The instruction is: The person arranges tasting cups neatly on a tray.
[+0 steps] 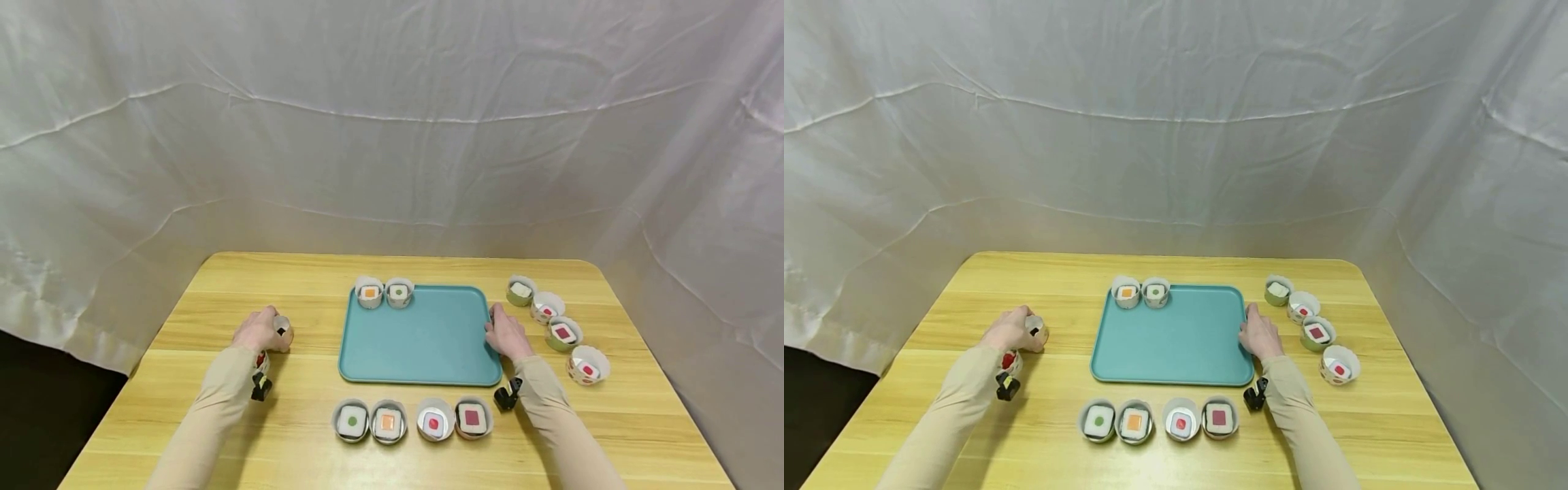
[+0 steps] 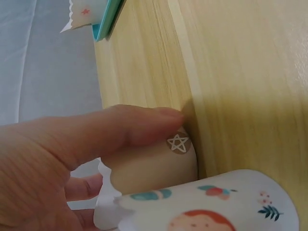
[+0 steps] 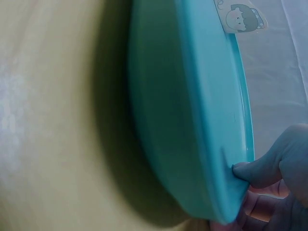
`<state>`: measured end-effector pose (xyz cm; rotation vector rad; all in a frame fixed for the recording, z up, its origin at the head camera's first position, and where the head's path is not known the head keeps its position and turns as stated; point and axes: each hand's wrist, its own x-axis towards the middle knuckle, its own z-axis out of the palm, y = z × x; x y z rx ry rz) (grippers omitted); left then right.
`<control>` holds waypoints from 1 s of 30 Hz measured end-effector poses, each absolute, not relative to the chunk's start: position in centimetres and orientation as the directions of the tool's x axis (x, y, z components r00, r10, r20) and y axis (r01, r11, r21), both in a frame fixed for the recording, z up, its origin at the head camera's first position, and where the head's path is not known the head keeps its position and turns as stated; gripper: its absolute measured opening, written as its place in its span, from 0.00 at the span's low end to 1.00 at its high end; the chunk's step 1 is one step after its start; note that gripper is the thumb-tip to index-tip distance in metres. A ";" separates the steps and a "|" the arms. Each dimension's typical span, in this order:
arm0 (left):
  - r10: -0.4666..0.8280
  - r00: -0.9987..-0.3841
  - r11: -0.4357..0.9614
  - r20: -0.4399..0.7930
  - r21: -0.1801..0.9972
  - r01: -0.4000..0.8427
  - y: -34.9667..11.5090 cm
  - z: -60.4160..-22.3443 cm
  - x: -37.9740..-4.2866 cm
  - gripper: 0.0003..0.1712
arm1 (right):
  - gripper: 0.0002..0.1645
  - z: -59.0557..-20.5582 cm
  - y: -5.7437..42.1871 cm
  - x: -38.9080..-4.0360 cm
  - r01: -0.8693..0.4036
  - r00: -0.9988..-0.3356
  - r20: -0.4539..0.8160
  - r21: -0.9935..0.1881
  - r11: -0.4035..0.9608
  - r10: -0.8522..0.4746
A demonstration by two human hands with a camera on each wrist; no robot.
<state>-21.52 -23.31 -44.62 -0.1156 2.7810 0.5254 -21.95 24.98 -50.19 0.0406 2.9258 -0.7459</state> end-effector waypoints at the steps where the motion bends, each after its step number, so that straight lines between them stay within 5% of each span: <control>1: -0.021 -0.951 0.929 -0.309 0.346 -0.133 -23.3 -44.7 -21.5 0.35 | 0.14 -50.2 25.0 -22.0 0.057 -0.992 -0.125 -0.474 0.879 -0.003; 20: 0.040 -0.995 0.912 -0.091 0.411 -0.001 -22.3 -45.2 -21.9 0.30 | 0.15 -50.3 25.0 -22.0 0.074 -0.989 -0.146 -0.480 0.874 0.004; 30: 0.063 -0.997 0.878 -0.049 0.477 0.032 -21.5 -44.7 -21.9 0.36 | 0.15 -50.3 25.0 -22.0 0.069 -0.990 -0.138 -0.484 0.873 0.002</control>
